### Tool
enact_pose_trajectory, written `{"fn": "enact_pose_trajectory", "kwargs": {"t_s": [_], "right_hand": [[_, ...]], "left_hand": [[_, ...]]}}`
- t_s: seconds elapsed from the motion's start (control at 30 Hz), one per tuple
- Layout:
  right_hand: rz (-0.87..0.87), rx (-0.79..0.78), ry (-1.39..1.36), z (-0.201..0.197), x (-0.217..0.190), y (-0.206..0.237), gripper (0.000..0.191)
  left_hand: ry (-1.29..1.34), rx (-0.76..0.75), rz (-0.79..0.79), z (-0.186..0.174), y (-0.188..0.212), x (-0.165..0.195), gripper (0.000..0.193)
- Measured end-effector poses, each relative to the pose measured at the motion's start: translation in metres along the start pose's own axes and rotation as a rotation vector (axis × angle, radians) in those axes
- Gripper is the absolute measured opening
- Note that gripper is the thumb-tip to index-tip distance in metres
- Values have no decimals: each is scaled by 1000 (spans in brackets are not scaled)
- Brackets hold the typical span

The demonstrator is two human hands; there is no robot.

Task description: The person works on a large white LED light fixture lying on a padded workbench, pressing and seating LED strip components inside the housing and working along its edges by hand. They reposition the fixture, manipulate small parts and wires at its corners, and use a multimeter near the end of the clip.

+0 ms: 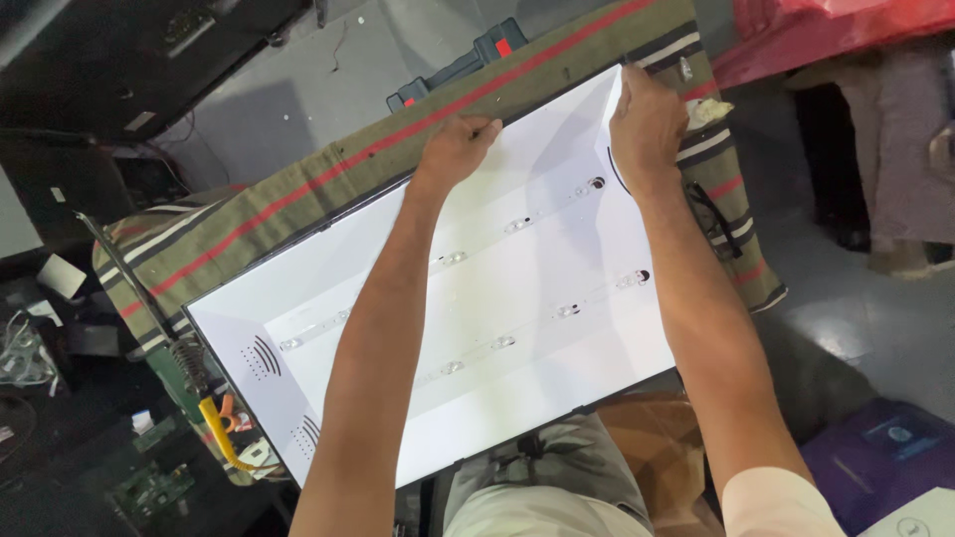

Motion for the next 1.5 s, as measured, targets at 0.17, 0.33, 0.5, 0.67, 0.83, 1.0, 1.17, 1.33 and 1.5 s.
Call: {"fn": "enact_pose_trajectory", "kwargs": {"t_s": [0.17,0.33,0.5,0.67,0.83,1.0,1.17,1.33,1.5], "right_hand": [[-20,70,89,4,-6,-15,9],[-60,30,214,8,-4,-9,13],[-116,-46,319,7,-3,-5,21],[-167,-16,354,2,-7,-6,24],[-172,-66,388,5,-6,-9,26],[-230,-41,383,0,-6,-6,30],[-226,-63,418,0,-2,-5,30],[-188,-154,475,4,6,-5,12],[-193,-159,471,1,12,1,15]], "left_hand": [[8,35,4,5,-4,-6,31],[-84,46,7,7,4,-8,38],[-73,84,13,5,4,-1,33],[-93,126,49,2,5,8,31],[-80,150,32,1,6,9,26],[-118,163,38,3,5,10,27],[-131,128,-11,7,4,6,28],[-146,175,81,7,4,10,27],[-160,178,96,8,2,11,28]]}}
Point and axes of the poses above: each hand's wrist, its own y-axis away from the middle knuckle, its own z-axis out of the palm, x = y × z, the point moved 7 cm from there along -y, towards the middle knuckle, and after that the axes turned 10 degrees about z, right-handed, at the moved point
